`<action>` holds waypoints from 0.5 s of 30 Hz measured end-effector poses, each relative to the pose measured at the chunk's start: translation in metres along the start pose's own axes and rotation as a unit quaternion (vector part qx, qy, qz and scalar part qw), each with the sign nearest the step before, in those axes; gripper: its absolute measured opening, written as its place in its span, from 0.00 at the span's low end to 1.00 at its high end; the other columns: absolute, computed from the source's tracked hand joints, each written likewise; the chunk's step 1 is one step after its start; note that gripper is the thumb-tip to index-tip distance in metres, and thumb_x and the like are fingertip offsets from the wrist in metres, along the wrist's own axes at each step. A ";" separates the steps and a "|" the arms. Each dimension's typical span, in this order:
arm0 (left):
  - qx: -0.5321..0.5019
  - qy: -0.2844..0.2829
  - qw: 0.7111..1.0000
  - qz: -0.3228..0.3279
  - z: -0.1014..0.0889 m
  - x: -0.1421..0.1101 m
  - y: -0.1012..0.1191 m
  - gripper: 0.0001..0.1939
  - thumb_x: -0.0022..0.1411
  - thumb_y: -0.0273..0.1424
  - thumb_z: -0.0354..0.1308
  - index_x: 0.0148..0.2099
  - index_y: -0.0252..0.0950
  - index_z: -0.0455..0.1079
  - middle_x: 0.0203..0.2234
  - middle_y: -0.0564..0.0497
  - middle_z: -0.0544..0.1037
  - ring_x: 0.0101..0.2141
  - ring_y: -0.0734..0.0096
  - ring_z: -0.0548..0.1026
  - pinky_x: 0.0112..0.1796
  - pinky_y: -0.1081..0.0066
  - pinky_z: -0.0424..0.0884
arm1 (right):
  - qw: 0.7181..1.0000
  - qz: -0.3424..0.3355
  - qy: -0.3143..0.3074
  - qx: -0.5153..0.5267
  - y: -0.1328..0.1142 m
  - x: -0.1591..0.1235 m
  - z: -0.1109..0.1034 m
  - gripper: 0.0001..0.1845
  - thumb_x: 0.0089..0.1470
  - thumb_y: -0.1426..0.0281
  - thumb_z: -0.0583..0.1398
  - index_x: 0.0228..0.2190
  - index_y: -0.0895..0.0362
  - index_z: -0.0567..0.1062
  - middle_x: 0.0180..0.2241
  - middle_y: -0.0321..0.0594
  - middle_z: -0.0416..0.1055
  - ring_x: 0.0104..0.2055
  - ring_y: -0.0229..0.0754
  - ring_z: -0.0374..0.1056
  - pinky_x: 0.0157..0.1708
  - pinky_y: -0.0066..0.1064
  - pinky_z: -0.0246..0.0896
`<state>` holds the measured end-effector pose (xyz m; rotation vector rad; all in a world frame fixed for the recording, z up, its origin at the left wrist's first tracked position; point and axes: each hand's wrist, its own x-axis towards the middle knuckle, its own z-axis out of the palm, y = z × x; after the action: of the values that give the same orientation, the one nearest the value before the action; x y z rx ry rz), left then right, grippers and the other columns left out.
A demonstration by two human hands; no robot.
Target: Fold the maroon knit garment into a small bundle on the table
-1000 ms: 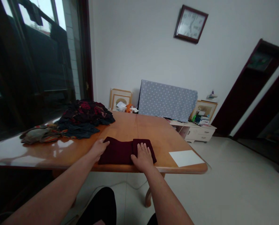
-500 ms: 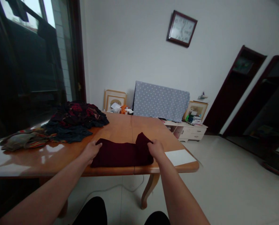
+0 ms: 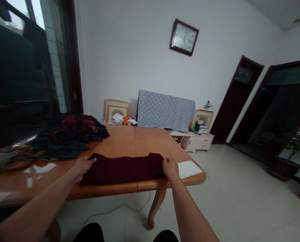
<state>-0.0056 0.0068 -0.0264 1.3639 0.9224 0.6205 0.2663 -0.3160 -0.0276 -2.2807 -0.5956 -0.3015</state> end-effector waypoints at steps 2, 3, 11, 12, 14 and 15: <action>-0.003 -0.012 1.000 -0.006 0.001 -0.003 0.001 0.06 0.62 0.28 0.58 0.43 0.36 0.71 0.25 0.47 0.80 0.24 0.62 0.80 0.29 0.66 0.77 | 1.000 -0.018 0.003 -0.002 -0.012 -0.002 0.007 0.19 0.55 0.67 0.54 0.44 0.58 0.79 0.41 0.48 0.78 0.46 0.48 0.73 0.48 0.36 0.64; -0.002 -0.016 1.000 -0.008 0.001 -0.005 0.002 0.05 0.61 0.29 0.59 0.41 0.36 0.71 0.25 0.47 0.80 0.24 0.62 0.80 0.29 0.66 0.77 | 0.999 -0.041 0.001 0.004 -0.019 -0.004 0.011 0.19 0.55 0.67 0.54 0.45 0.58 0.78 0.43 0.47 0.78 0.47 0.47 0.72 0.49 0.35 0.63; 0.048 -0.026 0.998 0.013 0.001 -0.018 0.022 0.06 0.54 0.24 0.59 0.37 0.35 0.72 0.21 0.50 0.79 0.21 0.66 0.77 0.22 0.73 0.72 | 0.982 -0.164 0.017 0.096 -0.052 -0.037 0.032 0.18 0.59 0.65 0.53 0.44 0.56 0.78 0.46 0.44 0.76 0.50 0.45 0.71 0.54 0.37 0.62; 0.057 -0.025 0.998 0.018 0.002 -0.019 0.027 0.06 0.53 0.24 0.59 0.36 0.35 0.72 0.20 0.51 0.79 0.20 0.67 0.77 0.22 0.74 0.71 | 0.984 -0.144 0.027 0.100 -0.049 -0.038 0.032 0.19 0.59 0.64 0.53 0.44 0.56 0.78 0.46 0.45 0.77 0.49 0.46 0.71 0.53 0.38 0.63; 0.075 -0.026 0.997 0.027 0.005 -0.023 0.036 0.04 0.53 0.24 0.59 0.33 0.36 0.70 0.19 0.52 0.78 0.19 0.68 0.76 0.21 0.74 0.69 | 0.987 -0.111 0.048 0.108 -0.041 -0.038 0.030 0.20 0.59 0.63 0.52 0.44 0.57 0.78 0.45 0.46 0.77 0.48 0.47 0.71 0.52 0.40 0.63; 0.083 -0.028 0.996 0.031 0.007 -0.025 0.041 0.02 0.53 0.25 0.60 0.32 0.36 0.70 0.19 0.52 0.77 0.19 0.68 0.75 0.21 0.74 0.69 | 0.987 -0.099 0.056 0.112 -0.036 -0.038 0.029 0.20 0.59 0.62 0.52 0.44 0.58 0.78 0.44 0.46 0.77 0.48 0.48 0.71 0.52 0.40 0.63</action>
<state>-0.0066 -0.0118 0.0184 1.5561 0.9043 0.5598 0.2168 -0.2854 -0.0400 -1.9783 -0.7605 -0.4341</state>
